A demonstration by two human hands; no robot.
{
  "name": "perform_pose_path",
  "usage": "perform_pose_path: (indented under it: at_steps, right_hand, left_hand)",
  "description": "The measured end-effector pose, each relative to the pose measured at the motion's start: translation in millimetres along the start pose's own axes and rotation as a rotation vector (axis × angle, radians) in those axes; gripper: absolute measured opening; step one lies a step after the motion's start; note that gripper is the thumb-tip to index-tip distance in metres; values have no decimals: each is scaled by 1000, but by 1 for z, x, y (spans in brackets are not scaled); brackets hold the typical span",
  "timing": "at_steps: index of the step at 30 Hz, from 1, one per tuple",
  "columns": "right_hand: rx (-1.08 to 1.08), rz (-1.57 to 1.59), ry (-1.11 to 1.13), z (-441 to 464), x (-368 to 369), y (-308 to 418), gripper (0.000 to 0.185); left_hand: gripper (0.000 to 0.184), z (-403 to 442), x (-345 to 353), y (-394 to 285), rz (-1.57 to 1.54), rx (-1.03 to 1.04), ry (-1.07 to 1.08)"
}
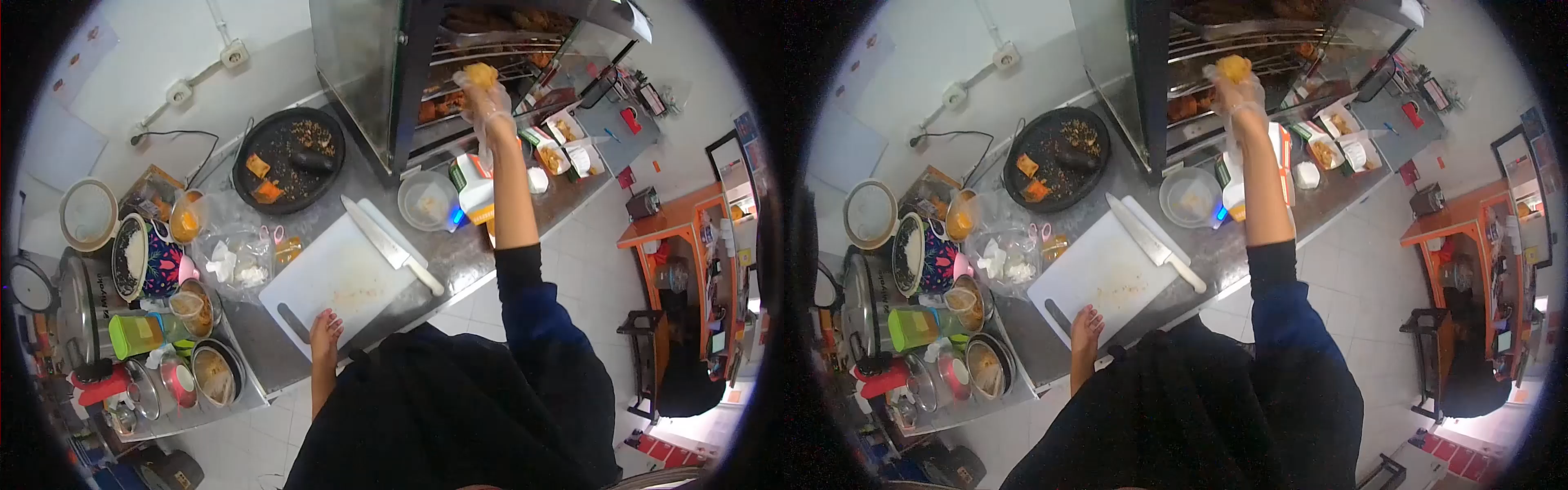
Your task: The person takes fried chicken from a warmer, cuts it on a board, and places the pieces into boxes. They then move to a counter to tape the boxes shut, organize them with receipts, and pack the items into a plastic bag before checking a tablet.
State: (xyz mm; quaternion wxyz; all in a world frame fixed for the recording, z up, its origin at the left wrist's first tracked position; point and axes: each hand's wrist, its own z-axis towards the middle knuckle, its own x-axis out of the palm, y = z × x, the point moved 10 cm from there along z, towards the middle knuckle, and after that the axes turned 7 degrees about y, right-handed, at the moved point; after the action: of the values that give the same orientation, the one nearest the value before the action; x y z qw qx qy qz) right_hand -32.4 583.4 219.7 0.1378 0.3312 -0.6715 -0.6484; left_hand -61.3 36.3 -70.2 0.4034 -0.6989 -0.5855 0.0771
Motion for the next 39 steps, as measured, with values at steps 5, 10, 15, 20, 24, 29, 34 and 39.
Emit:
perform_pose_path:
  at_steps: [5,10,15,20,24,29,34,39]
  right_hand:
    - [-372,-554,-440,-42,-50,84,36]
    - [-1186,-931,-660,-47,-79,192,30]
    - [-814,-1200,-191,75,-41,220,32]
    - [-466,-1312,24,138,-30,197,33]
    - [-395,-1213,55,152,-39,193,35]
    - [-332,-903,70,153,-67,185,36]
    - [-227,-399,131,146,-89,165,38]
    - [-113,102,213,120,-105,135,39]
  left_hand:
    - [31,7,26,0,-47,91,-61]
    - [24,-3,-17,-17,130,347,-367]
    - [22,-17,-26,-14,79,368,-488]
    - [26,-11,-17,-9,56,373,-473]
    - [29,-8,-17,-9,38,382,-439]
    - [30,-5,-23,-7,41,373,-433]
    - [27,-3,-28,-12,26,369,-405]
    - [28,1,-37,-14,40,335,-383]
